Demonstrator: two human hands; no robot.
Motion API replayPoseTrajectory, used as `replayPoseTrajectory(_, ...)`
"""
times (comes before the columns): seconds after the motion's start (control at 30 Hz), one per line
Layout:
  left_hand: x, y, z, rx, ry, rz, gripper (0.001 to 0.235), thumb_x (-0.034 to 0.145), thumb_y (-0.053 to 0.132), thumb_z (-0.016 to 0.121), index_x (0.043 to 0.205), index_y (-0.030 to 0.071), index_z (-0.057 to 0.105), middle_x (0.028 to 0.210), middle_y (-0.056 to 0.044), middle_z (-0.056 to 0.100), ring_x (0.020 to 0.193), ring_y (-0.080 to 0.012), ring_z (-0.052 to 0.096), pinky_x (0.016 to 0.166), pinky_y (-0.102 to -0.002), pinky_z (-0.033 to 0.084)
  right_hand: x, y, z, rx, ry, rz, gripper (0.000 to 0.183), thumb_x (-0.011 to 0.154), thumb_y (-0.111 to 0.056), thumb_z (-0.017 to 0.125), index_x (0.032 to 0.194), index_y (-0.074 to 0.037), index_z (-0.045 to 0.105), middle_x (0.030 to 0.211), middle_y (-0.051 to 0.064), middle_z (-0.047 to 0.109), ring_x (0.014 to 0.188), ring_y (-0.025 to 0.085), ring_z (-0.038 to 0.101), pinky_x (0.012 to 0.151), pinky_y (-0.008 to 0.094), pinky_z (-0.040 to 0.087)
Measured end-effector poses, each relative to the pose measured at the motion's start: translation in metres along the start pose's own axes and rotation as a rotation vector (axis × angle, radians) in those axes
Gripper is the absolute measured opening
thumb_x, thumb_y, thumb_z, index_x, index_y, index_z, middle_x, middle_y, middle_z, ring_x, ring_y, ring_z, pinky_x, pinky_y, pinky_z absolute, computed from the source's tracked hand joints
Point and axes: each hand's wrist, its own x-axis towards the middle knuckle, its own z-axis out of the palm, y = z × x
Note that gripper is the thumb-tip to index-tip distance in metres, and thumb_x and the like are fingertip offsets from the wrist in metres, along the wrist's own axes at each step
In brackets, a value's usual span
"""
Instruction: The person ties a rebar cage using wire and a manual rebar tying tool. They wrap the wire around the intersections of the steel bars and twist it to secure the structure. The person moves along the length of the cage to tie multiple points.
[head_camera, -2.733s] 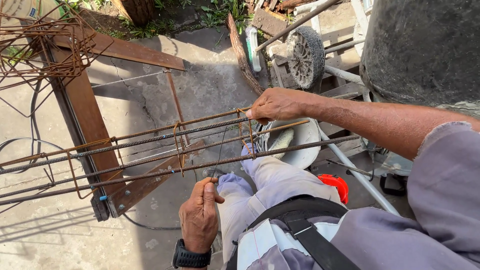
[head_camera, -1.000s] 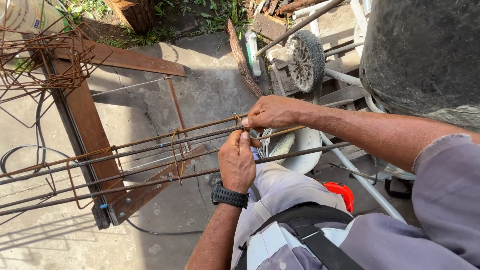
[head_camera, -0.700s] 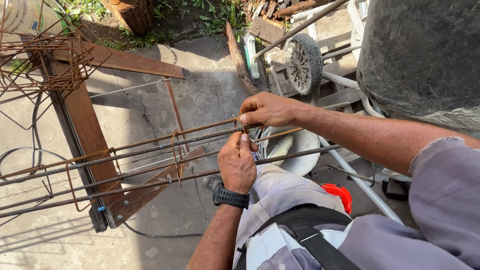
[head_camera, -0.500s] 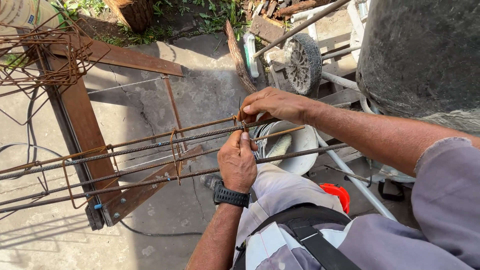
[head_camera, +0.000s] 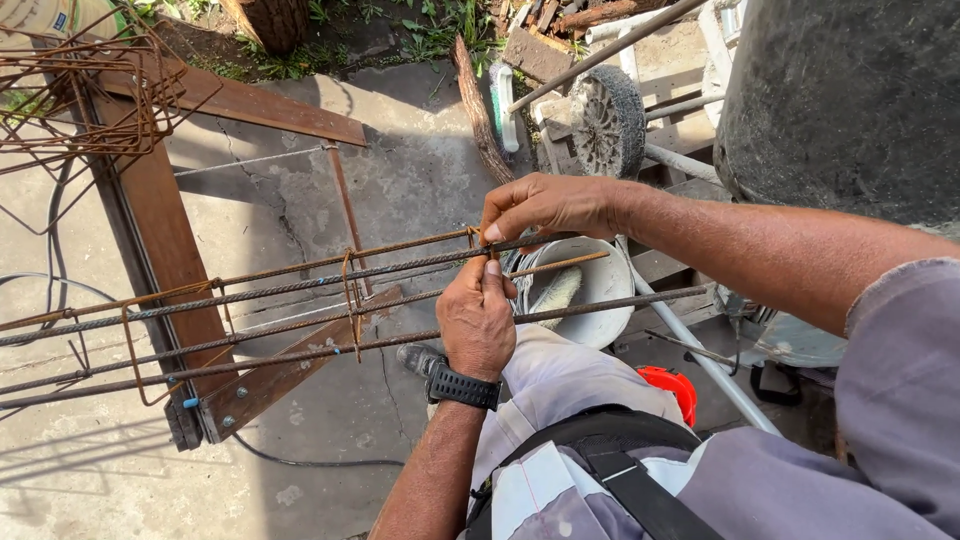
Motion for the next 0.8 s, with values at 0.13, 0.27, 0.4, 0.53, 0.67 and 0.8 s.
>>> replayPoseTrajectory(0.13, 0.001, -0.004, 0.003, 0.005, 0.002, -0.018, 0.036, 0.103, 0.020, 0.049, 0.070, 0.014, 0.061, 0.060, -0.007, 0.067, 0.070, -0.0348, 0.069, 0.067, -0.042, 0.054, 0.005, -0.008, -0.008, -0.154, -0.109, -0.013, 0.049, 0.070, -0.024, 0.089, 0.110, -0.005, 0.069, 0.087, 0.010, 0.065, 0.083, 0.018, 0.063, 0.073, 0.033, 0.060)
replayPoseTrajectory(0.27, 0.001, -0.012, 0.003, 0.005, -0.009, 0.000, 0.034, 0.103, 0.019, 0.048, 0.072, 0.014, 0.062, 0.060, -0.007, 0.068, 0.071, -0.0349, 0.070, 0.067, -0.041, 0.055, 0.008, -0.017, -0.007, -0.599, -0.129, -0.106, 0.049, 0.076, -0.029, 0.089, 0.110, -0.004, 0.065, 0.088, 0.017, 0.069, 0.083, 0.030, 0.070, 0.071, 0.041, 0.062)
replayPoseTrajectory(0.4, 0.003, -0.014, 0.001, 0.010, -0.035, 0.020, 0.032, 0.102, 0.019, 0.048, 0.076, 0.015, 0.065, 0.061, -0.005, 0.070, 0.071, -0.0331, 0.070, 0.067, -0.040, 0.055, 0.004, -0.033, -0.003, -0.877, -0.182, -0.188, 0.046, 0.078, -0.034, 0.087, 0.107, -0.005, 0.065, 0.082, 0.017, 0.074, 0.080, 0.034, 0.074, 0.074, 0.045, 0.060)
replayPoseTrajectory(0.53, 0.003, -0.015, 0.000, 0.005, -0.017, 0.049, 0.028, 0.103, 0.018, 0.049, 0.081, 0.014, 0.065, 0.061, -0.005, 0.071, 0.073, -0.0342, 0.071, 0.067, -0.041, 0.056, -0.003, -0.047, 0.008, -0.980, -0.212, -0.223, 0.042, 0.082, -0.027, 0.084, 0.109, -0.003, 0.063, 0.079, 0.019, 0.074, 0.078, 0.037, 0.074, 0.074, 0.045, 0.059)
replayPoseTrajectory(0.67, 0.001, -0.014, 0.001, 0.099, -0.009, 0.046, 0.024, 0.103, 0.023, 0.050, 0.088, 0.014, 0.067, 0.061, -0.003, 0.071, 0.074, -0.0325, 0.072, 0.067, -0.042, 0.056, 0.002, -0.037, 0.012, -1.192, -0.221, -0.319, 0.037, 0.086, -0.022, 0.078, 0.109, -0.005, 0.054, 0.080, 0.024, 0.072, 0.080, 0.044, 0.072, 0.072, 0.052, 0.058)
replayPoseTrajectory(0.8, 0.000, -0.013, 0.004, 0.142, 0.013, 0.066, 0.021, 0.103, 0.024, 0.051, 0.098, 0.014, 0.069, 0.061, -0.004, 0.072, 0.076, -0.0338, 0.073, 0.068, -0.046, 0.058, -0.004, -0.043, 0.024, -1.339, -0.150, -0.297, 0.026, 0.091, -0.016, 0.067, 0.109, -0.006, 0.051, 0.078, 0.018, 0.071, 0.079, 0.036, 0.073, 0.074, 0.047, 0.058)
